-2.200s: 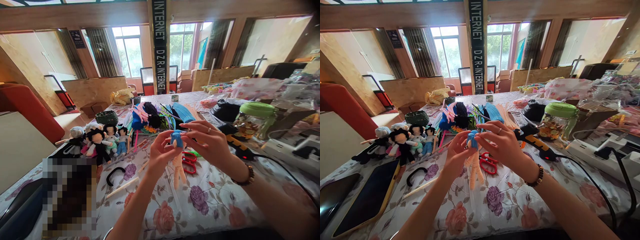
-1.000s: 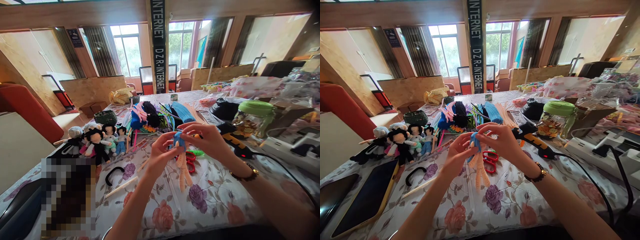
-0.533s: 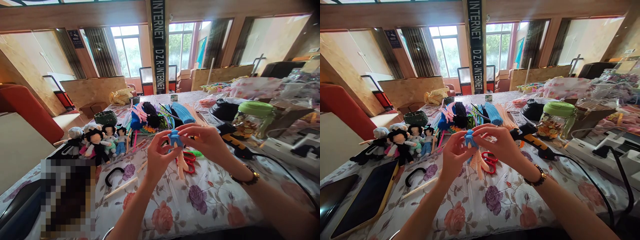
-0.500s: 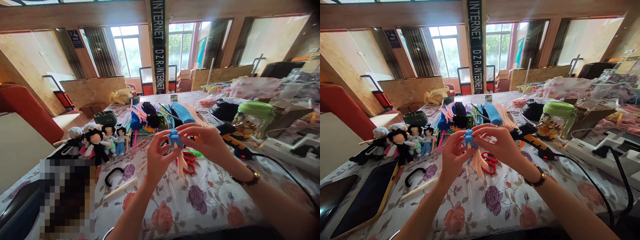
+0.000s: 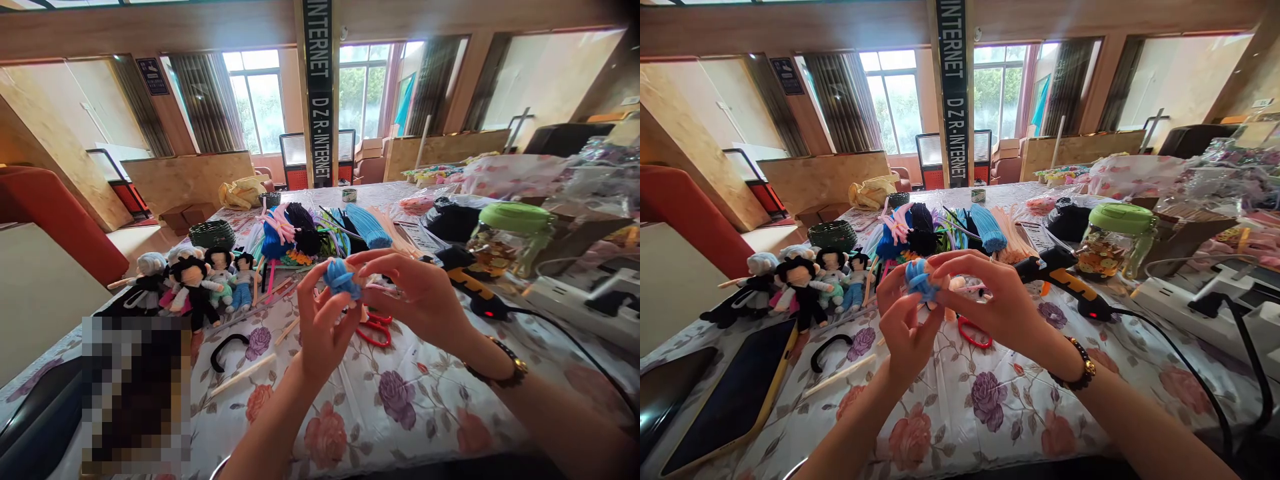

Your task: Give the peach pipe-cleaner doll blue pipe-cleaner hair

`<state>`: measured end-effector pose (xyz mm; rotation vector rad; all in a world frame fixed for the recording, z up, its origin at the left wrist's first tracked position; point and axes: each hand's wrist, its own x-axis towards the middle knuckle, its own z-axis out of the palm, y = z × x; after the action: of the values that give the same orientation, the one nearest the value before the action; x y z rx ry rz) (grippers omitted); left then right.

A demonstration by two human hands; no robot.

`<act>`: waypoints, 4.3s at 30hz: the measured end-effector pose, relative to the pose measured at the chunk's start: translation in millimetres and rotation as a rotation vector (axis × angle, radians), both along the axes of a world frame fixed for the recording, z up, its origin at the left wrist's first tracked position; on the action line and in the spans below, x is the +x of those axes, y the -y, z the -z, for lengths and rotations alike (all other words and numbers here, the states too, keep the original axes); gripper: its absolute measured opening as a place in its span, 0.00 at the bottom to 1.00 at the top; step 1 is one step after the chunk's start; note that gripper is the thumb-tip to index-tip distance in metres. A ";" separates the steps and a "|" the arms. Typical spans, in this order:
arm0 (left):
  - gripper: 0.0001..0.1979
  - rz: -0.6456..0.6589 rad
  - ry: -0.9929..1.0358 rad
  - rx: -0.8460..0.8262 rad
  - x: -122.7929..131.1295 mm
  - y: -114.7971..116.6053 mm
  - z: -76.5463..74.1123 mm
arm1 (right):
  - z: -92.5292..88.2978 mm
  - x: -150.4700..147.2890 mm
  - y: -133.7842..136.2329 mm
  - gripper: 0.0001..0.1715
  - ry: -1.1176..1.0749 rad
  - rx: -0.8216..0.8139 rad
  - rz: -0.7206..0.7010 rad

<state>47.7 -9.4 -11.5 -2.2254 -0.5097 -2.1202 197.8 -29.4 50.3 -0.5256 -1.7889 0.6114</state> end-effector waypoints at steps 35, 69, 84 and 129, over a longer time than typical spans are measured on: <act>0.23 0.297 0.232 -0.531 6.5 2.9 -7.7 | 5.8 3.0 -13.3 0.06 -0.007 -0.135 0.061; 0.21 0.568 0.326 -1.117 -6.5 -3.2 -31.4 | 14.3 5.3 -26.9 0.16 0.174 -0.130 0.340; 0.18 0.482 0.107 -1.302 -20.6 -1.5 -41.6 | 22.8 0.6 -27.4 0.13 -0.332 -0.748 0.002; 0.14 -0.091 -0.190 -1.013 -12.5 -27.2 -31.6 | 44.0 10.0 -52.6 0.21 -0.458 -0.839 0.101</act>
<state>35.2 17.8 20.1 -2.6575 -1.9557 -1.7404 207.8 23.2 6.3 -0.9380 -1.0128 1.3014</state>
